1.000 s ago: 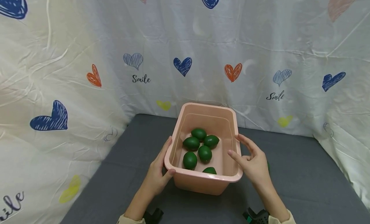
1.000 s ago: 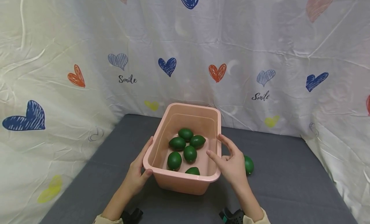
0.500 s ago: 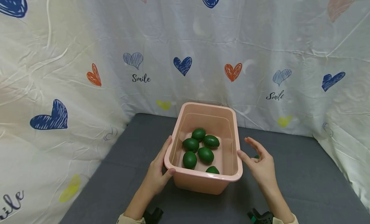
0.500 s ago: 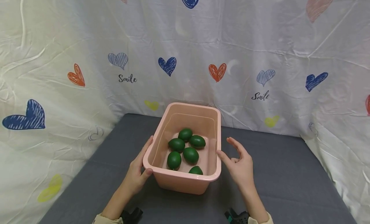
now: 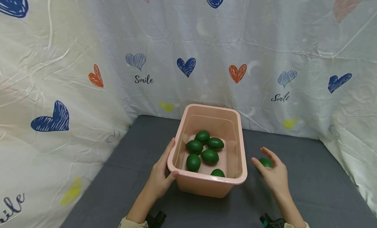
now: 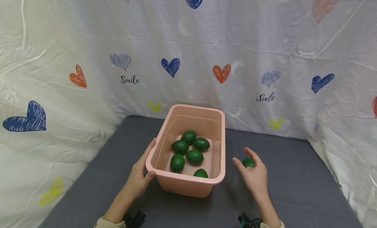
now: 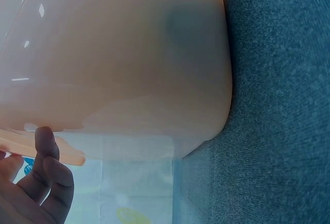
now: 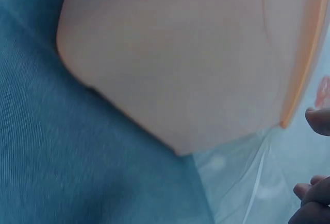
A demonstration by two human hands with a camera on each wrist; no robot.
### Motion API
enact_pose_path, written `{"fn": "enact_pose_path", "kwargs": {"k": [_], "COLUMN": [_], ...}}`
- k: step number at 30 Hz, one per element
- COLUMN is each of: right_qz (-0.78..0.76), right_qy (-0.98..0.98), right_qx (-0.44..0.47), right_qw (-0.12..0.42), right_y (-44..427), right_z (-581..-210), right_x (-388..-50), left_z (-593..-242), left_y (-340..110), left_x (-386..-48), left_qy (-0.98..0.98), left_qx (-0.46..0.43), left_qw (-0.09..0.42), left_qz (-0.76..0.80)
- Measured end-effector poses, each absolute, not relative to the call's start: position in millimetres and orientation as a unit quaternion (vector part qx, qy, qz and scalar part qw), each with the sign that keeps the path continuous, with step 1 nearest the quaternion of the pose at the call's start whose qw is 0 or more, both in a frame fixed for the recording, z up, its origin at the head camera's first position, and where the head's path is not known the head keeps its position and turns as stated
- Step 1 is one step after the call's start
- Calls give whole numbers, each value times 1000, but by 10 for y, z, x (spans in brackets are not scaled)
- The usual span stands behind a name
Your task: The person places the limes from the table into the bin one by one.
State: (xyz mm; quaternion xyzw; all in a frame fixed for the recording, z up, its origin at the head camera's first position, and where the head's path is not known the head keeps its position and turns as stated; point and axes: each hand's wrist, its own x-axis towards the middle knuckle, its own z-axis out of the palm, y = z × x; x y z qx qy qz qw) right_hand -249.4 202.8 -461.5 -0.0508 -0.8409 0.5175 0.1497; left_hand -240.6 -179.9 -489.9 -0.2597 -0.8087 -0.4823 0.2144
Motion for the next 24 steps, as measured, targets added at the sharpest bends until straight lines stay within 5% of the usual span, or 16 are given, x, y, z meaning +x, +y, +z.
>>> {"fn": "enact_pose_path", "kwargs": {"k": [24], "right_qz": [378], "right_qy": [-905], "right_qx": [-111], "right_qw": [162], "right_y": [2402], "right_z": [-5116], "right_x": [-2613], "left_z": [-4875], "left_y": [-1782], "left_x": [-2406], "left_qy": [-806], "left_qx": [-260], "left_qw": [216], "left_qz": [-486]}}
